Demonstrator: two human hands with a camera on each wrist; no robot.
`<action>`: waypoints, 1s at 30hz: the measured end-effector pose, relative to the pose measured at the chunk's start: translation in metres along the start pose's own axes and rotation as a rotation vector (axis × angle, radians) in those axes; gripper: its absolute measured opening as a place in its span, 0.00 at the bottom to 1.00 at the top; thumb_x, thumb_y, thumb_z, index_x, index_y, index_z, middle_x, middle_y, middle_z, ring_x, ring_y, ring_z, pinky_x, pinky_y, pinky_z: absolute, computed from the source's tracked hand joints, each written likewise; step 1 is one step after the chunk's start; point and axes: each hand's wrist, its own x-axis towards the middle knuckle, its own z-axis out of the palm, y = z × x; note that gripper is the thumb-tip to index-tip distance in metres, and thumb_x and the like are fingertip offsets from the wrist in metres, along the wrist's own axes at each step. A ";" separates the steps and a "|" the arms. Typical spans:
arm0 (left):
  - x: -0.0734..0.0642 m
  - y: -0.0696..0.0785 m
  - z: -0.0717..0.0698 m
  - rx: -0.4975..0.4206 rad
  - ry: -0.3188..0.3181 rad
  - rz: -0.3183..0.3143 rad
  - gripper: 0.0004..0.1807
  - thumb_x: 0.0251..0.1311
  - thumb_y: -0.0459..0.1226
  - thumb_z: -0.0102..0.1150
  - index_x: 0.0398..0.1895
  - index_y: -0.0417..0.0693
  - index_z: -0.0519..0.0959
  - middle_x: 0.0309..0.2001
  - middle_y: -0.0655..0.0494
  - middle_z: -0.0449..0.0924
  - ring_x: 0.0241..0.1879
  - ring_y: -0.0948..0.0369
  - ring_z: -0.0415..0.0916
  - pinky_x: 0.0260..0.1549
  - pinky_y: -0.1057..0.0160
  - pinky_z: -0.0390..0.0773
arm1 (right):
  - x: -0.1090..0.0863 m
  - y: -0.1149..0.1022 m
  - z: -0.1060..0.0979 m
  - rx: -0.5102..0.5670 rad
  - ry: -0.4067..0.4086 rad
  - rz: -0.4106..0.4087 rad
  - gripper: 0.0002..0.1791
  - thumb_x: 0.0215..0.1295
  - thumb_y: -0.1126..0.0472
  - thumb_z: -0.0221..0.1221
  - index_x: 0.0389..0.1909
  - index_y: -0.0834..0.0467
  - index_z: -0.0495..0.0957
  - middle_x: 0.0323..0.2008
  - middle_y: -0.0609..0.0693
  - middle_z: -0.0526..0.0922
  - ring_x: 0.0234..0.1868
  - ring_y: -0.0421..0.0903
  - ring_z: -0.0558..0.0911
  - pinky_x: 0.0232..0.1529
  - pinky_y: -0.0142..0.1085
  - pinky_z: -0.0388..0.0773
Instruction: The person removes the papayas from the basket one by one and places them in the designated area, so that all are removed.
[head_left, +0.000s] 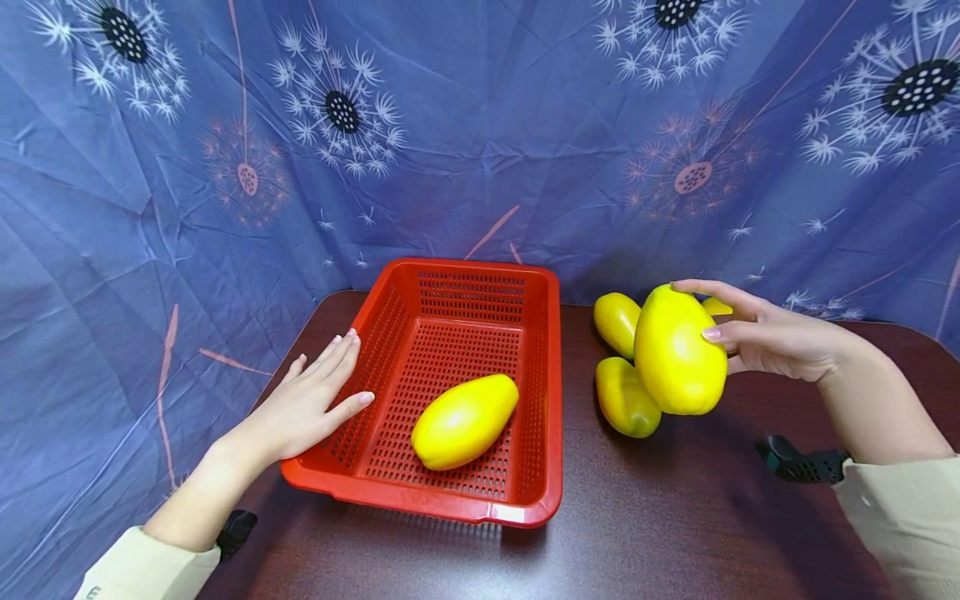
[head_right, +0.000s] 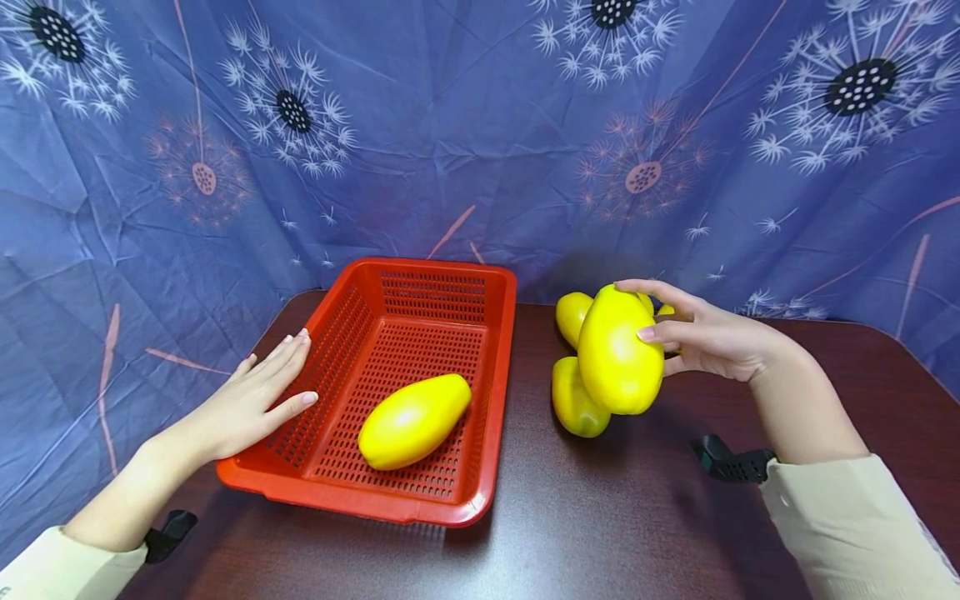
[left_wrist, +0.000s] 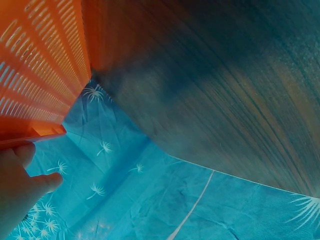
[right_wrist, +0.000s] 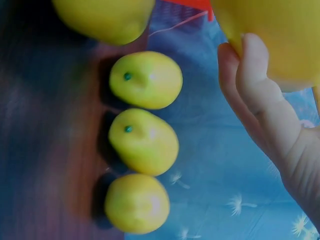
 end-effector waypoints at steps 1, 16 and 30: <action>0.000 0.000 0.000 0.001 0.000 0.000 0.43 0.66 0.58 0.42 0.73 0.40 0.44 0.74 0.48 0.38 0.72 0.48 0.37 0.62 0.35 0.39 | -0.002 0.003 -0.001 0.010 -0.005 0.002 0.33 0.71 0.71 0.36 0.71 0.39 0.49 0.59 0.49 0.63 0.53 0.55 0.77 0.47 0.57 0.74; 0.000 0.000 0.000 0.002 0.006 0.004 0.43 0.66 0.57 0.42 0.73 0.39 0.45 0.74 0.47 0.39 0.72 0.47 0.38 0.62 0.34 0.40 | -0.026 0.042 -0.017 0.120 -0.104 0.017 0.35 0.71 0.74 0.33 0.72 0.39 0.48 0.61 0.45 0.62 0.57 0.52 0.74 0.51 0.55 0.72; 0.001 0.000 0.001 0.006 0.004 0.003 0.43 0.66 0.57 0.42 0.73 0.40 0.45 0.74 0.47 0.39 0.72 0.47 0.38 0.62 0.34 0.40 | -0.033 0.075 -0.026 0.020 0.018 0.141 0.33 0.71 0.68 0.38 0.72 0.38 0.47 0.60 0.35 0.61 0.56 0.49 0.75 0.50 0.54 0.73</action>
